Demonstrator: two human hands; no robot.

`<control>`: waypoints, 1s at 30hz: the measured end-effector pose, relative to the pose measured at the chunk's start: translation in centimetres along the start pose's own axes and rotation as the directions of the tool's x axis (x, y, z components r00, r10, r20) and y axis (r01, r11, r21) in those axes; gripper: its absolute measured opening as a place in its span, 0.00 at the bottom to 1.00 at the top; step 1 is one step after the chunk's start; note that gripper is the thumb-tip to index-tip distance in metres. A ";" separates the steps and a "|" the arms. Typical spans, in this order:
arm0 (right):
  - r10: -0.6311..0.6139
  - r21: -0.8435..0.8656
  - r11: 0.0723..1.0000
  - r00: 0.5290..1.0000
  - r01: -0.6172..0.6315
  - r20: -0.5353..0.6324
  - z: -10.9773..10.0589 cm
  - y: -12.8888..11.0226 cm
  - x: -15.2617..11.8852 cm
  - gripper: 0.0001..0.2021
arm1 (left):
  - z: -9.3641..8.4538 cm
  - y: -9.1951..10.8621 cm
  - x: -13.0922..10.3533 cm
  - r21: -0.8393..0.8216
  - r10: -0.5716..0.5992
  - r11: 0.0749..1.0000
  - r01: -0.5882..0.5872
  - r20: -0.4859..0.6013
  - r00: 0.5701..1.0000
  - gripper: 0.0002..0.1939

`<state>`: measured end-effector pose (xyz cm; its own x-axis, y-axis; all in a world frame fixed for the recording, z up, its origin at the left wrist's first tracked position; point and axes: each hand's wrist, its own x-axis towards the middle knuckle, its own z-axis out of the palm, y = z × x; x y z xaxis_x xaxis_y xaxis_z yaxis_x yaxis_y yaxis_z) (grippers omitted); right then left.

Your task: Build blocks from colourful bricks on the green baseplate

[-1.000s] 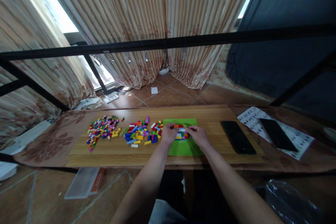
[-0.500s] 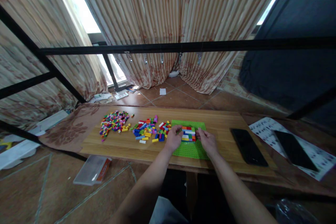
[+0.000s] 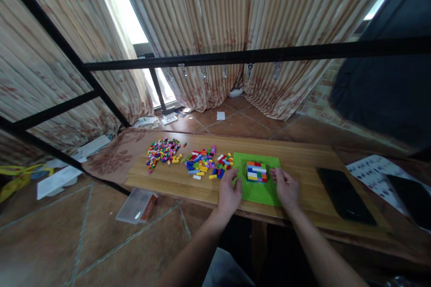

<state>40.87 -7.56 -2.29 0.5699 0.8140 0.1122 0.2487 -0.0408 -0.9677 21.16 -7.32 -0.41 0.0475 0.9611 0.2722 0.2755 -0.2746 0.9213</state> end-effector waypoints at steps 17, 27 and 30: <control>-0.014 -0.135 0.991 1.000 0.016 0.020 -0.2 0.8 -0.1 0.27 | -12.0 -4.1 -0.6 0.515 0.054 0.851 0.101 -0.278 0.959 0.14; 0.002 -0.200 0.980 0.999 0.005 0.035 -0.4 0.6 -0.2 0.26 | -13.2 -4.5 1.5 0.482 -0.051 0.847 0.225 -0.348 0.936 0.14; -0.005 -0.202 0.979 0.999 0.012 0.036 -0.4 0.8 -0.1 0.26 | -13.8 -4.8 2.0 0.523 -0.075 0.819 0.235 -0.309 0.948 0.13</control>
<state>41.35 -7.92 -3.00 0.5402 0.8345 0.1084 0.4084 -0.1474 -0.9008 6.71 -4.49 -0.41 -0.2722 0.9221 0.2751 0.7392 0.0174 0.6733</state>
